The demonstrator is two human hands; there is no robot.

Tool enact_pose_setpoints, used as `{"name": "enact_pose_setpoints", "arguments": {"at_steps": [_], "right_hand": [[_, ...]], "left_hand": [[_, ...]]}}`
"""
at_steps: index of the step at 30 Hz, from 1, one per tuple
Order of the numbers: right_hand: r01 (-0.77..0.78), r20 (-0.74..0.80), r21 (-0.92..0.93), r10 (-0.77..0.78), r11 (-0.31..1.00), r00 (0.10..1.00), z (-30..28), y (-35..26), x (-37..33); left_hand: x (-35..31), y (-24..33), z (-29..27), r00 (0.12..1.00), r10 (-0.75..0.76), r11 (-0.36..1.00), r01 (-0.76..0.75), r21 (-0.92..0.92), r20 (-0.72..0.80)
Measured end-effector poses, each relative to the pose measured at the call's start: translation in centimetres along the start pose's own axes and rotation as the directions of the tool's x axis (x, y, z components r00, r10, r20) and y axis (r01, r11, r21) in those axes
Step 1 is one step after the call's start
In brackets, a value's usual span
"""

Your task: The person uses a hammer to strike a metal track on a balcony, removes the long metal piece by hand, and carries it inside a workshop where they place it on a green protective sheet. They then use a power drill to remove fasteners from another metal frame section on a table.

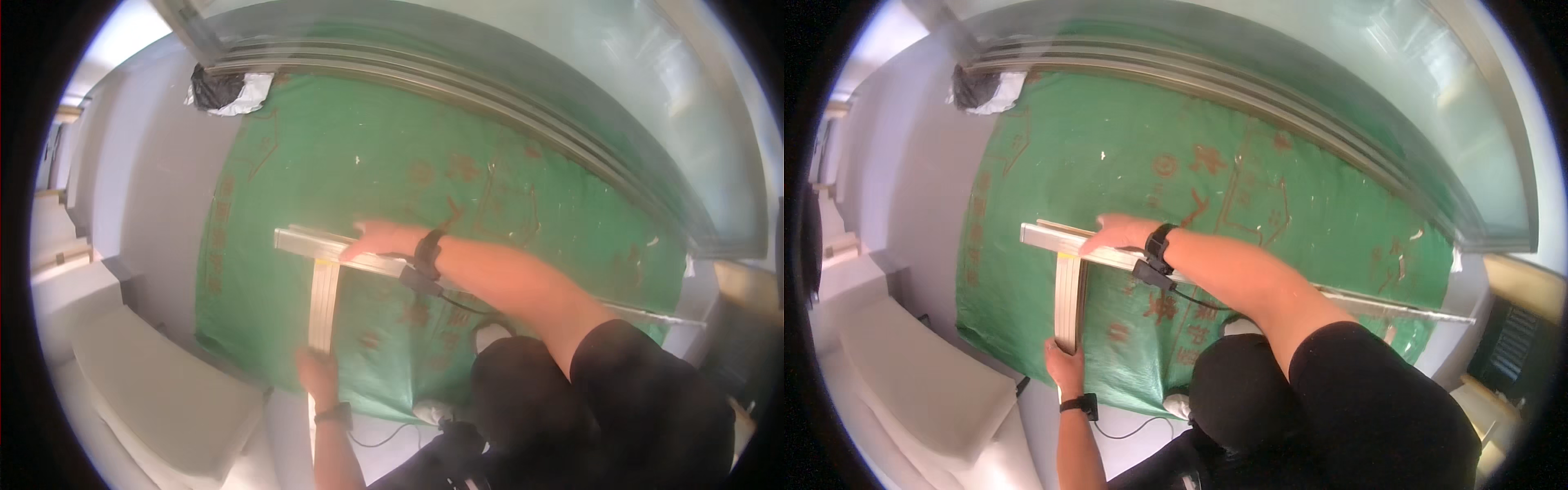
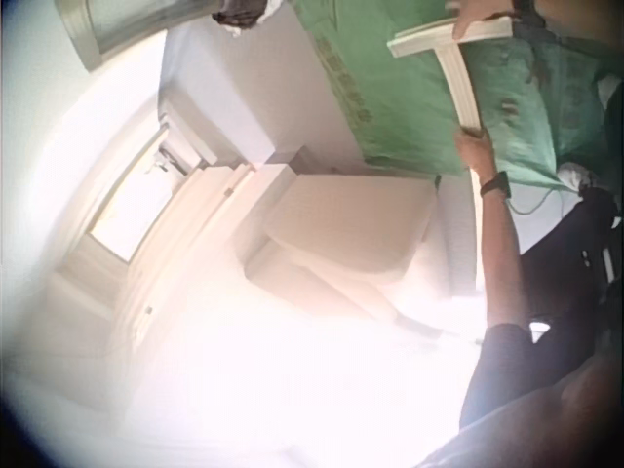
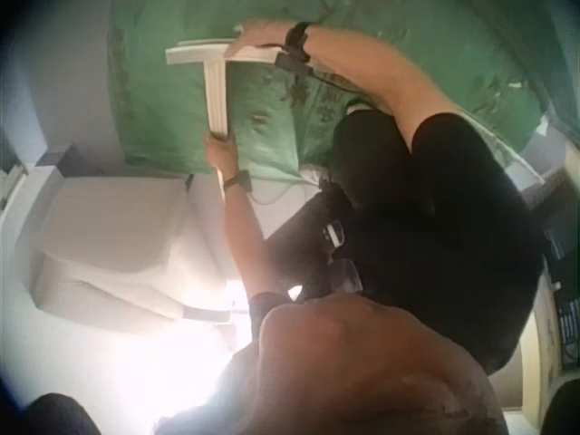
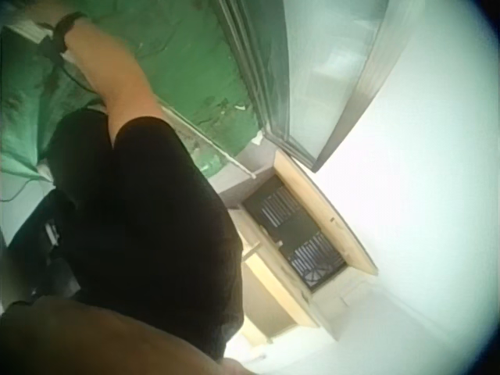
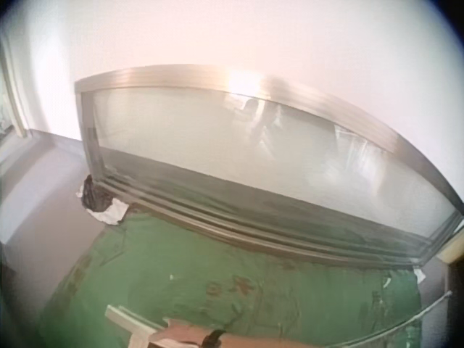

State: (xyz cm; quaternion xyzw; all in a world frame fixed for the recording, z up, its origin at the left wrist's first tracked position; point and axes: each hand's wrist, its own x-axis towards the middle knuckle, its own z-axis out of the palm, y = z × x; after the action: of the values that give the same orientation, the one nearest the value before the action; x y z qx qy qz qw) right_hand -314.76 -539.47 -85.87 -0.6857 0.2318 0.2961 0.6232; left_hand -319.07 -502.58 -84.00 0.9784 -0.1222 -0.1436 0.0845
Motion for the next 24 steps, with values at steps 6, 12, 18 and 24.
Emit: {"name": "enact_pose_setpoints", "arguments": {"at_steps": [6,12,18,24], "right_hand": [[0.054,0.131,-0.067,-0.045,0.996,0.99,1.7,2.1,-2.2],[0.117,0.097,-0.024,-0.114,0.993,0.989,6.1,5.1,-5.2],[0.088,0.089,0.08,-0.095,0.993,0.991,7.0,5.9,-5.2],[0.163,-0.116,-0.214,-0.191,0.963,0.975,7.3,5.0,-5.5]], "left_hand": [[-2.2,0.0,-1.1,0.999,-0.011,0.998,0.009,0.058,0.036],[-7.0,-0.8,-0.4,0.999,-0.008,0.995,0.013,0.103,-0.042],[-6.7,0.2,-0.7,0.979,-0.172,0.982,0.162,0.094,0.108],[-6.7,-1.0,1.1,0.995,-0.091,0.983,0.096,0.155,-0.042]]}}
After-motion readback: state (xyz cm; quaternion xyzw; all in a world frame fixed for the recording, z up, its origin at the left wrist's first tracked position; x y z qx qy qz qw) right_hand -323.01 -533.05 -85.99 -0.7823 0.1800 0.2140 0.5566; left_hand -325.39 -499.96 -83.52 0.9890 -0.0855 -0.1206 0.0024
